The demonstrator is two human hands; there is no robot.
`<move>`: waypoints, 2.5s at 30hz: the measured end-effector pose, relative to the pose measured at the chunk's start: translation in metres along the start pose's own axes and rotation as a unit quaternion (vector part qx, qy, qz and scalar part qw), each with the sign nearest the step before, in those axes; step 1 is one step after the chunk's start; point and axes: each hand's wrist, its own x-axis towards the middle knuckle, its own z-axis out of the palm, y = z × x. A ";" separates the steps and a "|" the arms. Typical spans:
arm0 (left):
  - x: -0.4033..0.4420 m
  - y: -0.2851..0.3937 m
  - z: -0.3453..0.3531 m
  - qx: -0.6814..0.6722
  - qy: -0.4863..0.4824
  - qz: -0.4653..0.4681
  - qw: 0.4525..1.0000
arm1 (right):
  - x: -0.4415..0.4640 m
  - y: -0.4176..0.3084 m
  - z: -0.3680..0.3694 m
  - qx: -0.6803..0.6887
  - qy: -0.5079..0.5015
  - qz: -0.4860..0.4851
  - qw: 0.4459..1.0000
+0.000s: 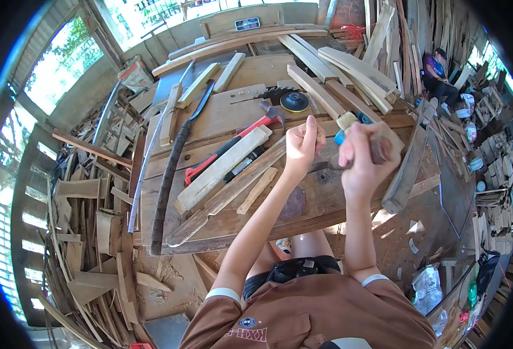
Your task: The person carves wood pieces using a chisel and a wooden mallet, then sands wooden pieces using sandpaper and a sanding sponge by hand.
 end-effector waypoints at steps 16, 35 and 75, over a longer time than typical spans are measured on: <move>0.003 0.001 -0.003 -0.013 0.003 -0.010 1.000 | 0.002 0.004 0.009 -0.014 -0.015 0.008 1.000; 0.000 0.010 0.001 0.018 0.033 -0.013 0.999 | 0.008 0.035 0.001 -0.106 -0.049 -0.030 0.993; 0.001 0.016 0.003 -0.010 0.042 -0.001 0.999 | 0.010 0.052 0.005 -0.100 -0.053 -0.027 0.993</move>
